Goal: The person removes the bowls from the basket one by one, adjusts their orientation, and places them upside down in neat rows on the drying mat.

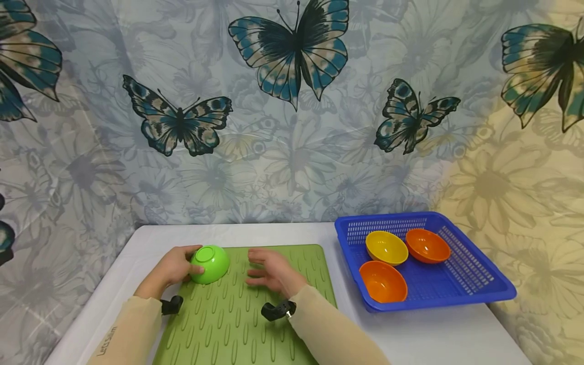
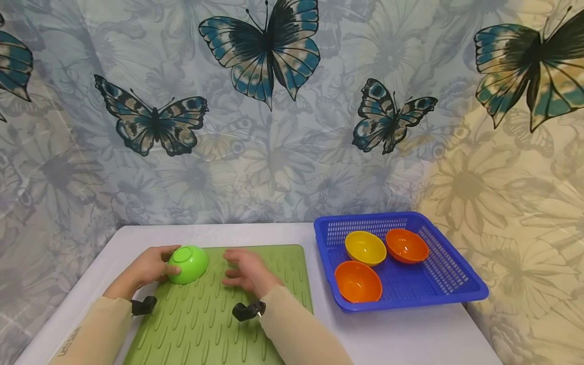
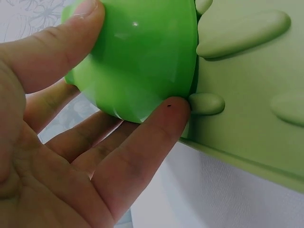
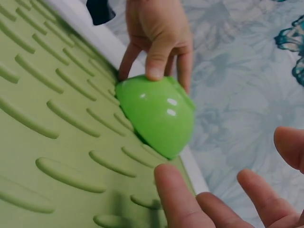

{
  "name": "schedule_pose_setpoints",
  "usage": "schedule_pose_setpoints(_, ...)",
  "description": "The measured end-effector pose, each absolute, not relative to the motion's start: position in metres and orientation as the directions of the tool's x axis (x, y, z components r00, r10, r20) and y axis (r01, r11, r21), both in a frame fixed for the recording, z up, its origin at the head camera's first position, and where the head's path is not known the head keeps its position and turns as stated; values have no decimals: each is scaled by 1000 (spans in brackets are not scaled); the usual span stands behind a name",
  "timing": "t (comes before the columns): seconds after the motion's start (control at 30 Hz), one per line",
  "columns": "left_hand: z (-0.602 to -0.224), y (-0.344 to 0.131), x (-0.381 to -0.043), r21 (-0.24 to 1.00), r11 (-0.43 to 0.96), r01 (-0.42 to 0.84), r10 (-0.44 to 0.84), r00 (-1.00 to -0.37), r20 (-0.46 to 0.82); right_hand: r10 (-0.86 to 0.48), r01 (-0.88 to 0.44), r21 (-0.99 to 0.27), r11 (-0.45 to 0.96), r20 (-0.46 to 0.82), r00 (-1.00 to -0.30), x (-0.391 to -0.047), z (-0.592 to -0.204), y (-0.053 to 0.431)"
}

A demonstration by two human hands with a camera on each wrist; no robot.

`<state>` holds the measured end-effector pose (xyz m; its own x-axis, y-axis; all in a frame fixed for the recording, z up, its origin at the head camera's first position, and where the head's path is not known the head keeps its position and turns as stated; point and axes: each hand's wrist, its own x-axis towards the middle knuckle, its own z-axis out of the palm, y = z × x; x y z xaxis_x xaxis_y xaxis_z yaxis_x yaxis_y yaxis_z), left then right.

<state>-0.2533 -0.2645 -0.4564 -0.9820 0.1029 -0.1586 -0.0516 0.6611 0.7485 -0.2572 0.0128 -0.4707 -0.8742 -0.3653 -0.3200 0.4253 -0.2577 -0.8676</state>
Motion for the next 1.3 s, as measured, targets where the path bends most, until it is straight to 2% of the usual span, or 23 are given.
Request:
schedule_pose_setpoints(0.3,-458,-265,-253,756,653,-52,101,-983,-154,-418,420,-864,-278,-285,-863,-243,-451,39)
schedule_pose_setpoints(0.7,-460,-265,-252,762,645,-61,93,-983,-158,-531,350,-890,-291,-155,-833,-224,-408,100)
schedule_pose_setpoints(1.13,-462,-263,-253,758,650,-54,89,-985,-147,-533,314,-888,-337,-95,-841,-183,-386,220)
schedule_pose_setpoints(1.3,-463,-265,-252,756,651,-66,82,-984,-156,-562,296,-862,-411,-16,-827,-169,-383,269)
